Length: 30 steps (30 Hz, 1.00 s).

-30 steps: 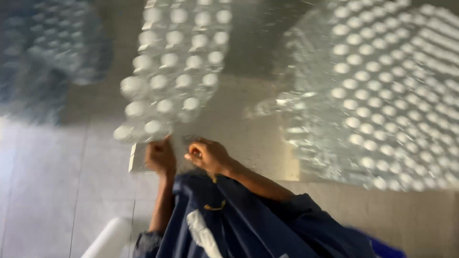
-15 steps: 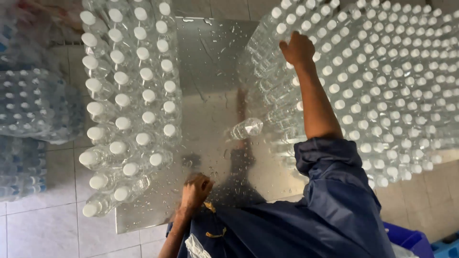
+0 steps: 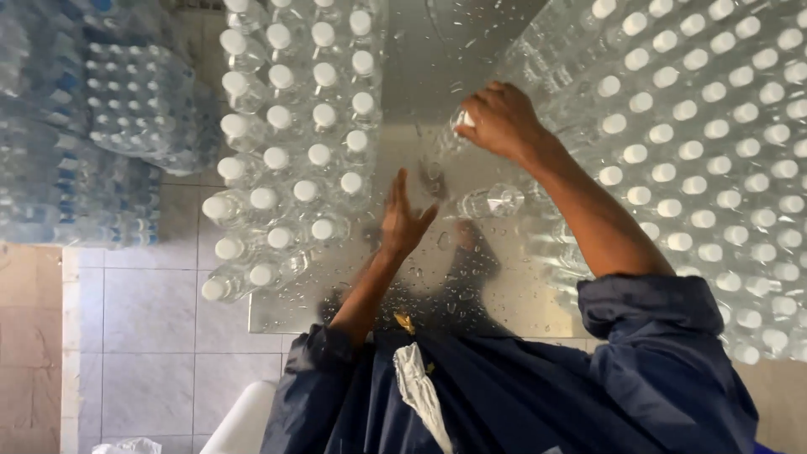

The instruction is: Manually tightening the caps on plastic water bottles on a production line table.

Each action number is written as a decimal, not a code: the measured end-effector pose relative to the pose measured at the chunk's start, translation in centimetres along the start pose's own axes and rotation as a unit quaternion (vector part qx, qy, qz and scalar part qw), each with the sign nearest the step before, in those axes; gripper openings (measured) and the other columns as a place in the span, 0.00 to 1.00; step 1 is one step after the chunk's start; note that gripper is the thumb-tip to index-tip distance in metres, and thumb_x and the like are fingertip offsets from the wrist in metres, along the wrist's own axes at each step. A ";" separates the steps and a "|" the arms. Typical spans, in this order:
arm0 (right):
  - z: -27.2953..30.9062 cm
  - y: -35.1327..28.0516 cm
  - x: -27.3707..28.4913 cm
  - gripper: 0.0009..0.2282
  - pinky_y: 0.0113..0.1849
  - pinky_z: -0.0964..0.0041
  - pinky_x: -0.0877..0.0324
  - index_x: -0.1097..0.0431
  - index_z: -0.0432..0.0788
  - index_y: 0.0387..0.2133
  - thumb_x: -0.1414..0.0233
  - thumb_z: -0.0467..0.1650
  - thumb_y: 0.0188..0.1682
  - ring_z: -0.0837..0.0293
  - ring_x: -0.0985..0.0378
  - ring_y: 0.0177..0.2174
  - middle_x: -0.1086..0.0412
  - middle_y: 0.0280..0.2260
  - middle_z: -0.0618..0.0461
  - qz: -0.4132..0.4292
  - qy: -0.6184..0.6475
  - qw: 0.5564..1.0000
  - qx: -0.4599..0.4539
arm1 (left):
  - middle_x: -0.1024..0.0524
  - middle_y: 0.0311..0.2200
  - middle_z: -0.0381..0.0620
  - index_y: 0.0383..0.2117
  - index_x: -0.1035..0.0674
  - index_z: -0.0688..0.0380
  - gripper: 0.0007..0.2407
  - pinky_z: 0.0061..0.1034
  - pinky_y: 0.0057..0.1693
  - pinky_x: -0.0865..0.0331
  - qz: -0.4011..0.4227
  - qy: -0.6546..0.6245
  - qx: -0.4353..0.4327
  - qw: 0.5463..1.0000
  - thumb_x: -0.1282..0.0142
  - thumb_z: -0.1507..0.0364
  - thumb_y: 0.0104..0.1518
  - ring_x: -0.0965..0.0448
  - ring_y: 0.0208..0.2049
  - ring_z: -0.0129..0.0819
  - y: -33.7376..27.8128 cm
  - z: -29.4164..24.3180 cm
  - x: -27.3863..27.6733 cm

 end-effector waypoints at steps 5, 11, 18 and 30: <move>11.2 -3.1 5.0 0.21 0.43 0.49 0.24 0.22 0.44 0.44 0.41 0.48 0.52 0.42 0.20 0.39 0.22 0.36 0.43 -0.021 0.185 0.976 0.111 | 0.25 0.65 0.49 0.74 0.35 0.49 0.40 0.46 0.77 0.41 -0.045 0.085 0.047 0.994 0.25 0.62 0.52 0.27 0.68 0.48 0.3 4.9 -2.2; 14.2 -5.7 12.3 0.30 0.49 0.45 0.23 0.36 0.48 0.69 0.39 0.45 0.55 0.43 0.20 0.49 0.25 0.49 0.44 0.134 0.269 0.954 -0.020 | 0.19 0.60 0.50 0.69 0.27 0.41 0.33 0.49 0.62 0.22 -0.028 0.087 0.113 0.989 0.25 0.61 0.55 0.17 0.59 0.51 -3.0 5.9 -1.2; 15.4 -8.6 11.3 0.27 0.43 0.54 0.19 0.36 0.50 0.69 0.39 0.35 0.57 0.47 0.16 0.44 0.24 0.49 0.44 0.082 0.389 0.908 -0.133 | 0.16 0.55 0.53 0.68 0.24 0.44 0.31 0.48 0.56 0.19 -0.040 0.108 0.105 0.988 0.27 0.57 0.55 0.14 0.54 0.52 -3.1 4.7 -0.5; 16.7 -10.2 12.9 0.27 0.41 0.49 0.18 0.37 0.47 0.70 0.40 0.32 0.57 0.43 0.16 0.42 0.26 0.47 0.42 0.054 0.351 0.927 -0.118 | 0.15 0.52 0.55 0.65 0.22 0.46 0.29 0.56 0.58 0.22 -0.051 0.050 0.074 0.995 0.29 0.55 0.57 0.15 0.54 0.59 -4.4 1.4 1.6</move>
Point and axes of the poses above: each hand's wrist, its own y-axis towards the middle knuckle, its own x-axis out of the back of the hand, z = x × y, the point moved 2 cm from there along y, towards the middle knuckle
